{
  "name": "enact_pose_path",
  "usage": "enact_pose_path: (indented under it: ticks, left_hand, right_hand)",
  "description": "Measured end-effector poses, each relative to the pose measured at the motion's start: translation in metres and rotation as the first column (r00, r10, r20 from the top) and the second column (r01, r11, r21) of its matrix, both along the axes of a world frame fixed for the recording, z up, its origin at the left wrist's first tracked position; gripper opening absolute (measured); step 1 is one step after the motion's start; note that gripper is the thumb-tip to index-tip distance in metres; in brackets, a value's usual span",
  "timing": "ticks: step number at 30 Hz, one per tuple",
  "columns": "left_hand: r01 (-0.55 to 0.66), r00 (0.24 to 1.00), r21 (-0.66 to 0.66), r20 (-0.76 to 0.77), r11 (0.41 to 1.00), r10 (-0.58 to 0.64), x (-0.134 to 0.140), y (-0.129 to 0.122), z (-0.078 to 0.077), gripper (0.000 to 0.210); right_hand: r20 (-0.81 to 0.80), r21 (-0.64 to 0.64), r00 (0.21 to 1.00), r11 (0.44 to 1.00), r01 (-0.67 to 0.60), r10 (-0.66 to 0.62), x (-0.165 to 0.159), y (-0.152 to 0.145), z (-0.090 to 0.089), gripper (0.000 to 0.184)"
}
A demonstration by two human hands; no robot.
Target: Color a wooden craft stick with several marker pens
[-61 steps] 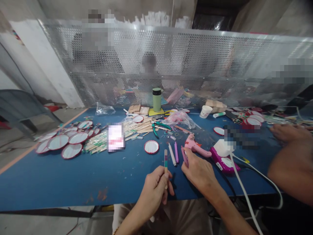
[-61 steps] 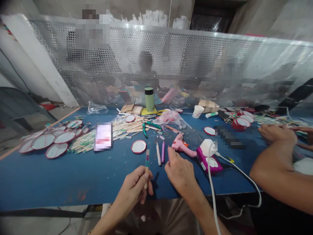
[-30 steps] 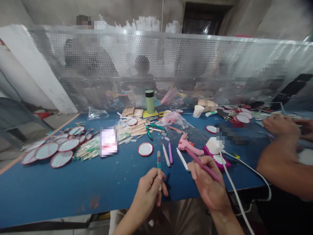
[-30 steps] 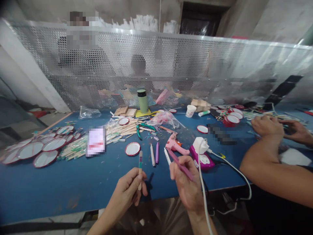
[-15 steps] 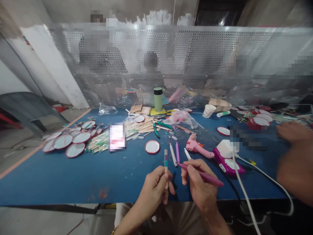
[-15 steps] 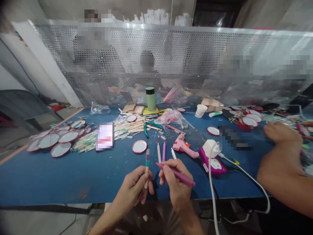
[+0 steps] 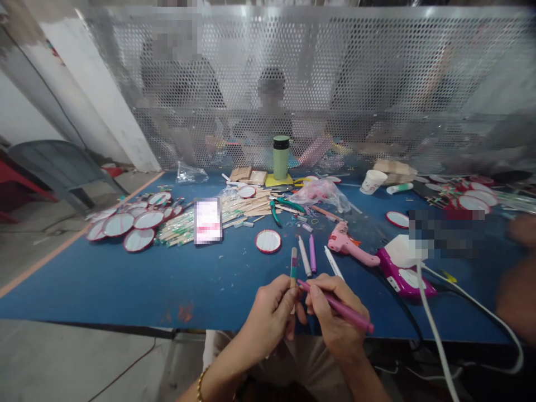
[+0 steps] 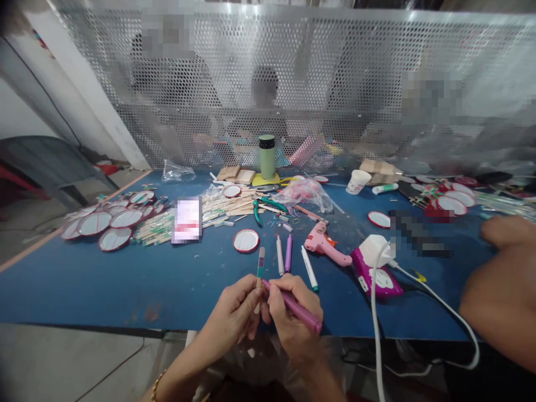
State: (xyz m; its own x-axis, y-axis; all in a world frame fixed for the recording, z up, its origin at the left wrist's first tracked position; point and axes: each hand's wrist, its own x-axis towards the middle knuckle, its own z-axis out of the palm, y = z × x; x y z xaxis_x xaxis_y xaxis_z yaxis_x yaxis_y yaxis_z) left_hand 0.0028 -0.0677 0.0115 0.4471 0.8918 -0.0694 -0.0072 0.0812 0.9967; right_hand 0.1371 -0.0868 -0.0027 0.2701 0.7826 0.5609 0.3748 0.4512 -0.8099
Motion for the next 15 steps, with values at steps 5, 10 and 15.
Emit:
enact_pose_path:
  ticks: [5, 10, 15]
  left_hand:
    - [0.003, 1.000, 0.015, -0.025, 1.000, -0.002, 0.001, 0.000, 0.003, 0.036]
    - [-0.003, 0.999, 0.025, -0.039, 1.000, 0.004, 0.001, -0.001, 0.001, 0.035]
    - [-0.009, 0.999, 0.046, -0.049, 0.999, 0.012, 0.000, -0.002, -0.002, 0.034]
  right_hand:
    - [0.093, 0.055, 0.996, 0.999, -0.001, -0.004, -0.002, 0.000, 0.008, 0.018]
    - [0.129, 0.112, 0.992, 0.994, 0.005, -0.020, -0.004, 0.000, 0.015, 0.018]
    - [0.146, 0.108, 0.989, 0.994, -0.018, 0.002, -0.004, 0.002, 0.015, 0.018]
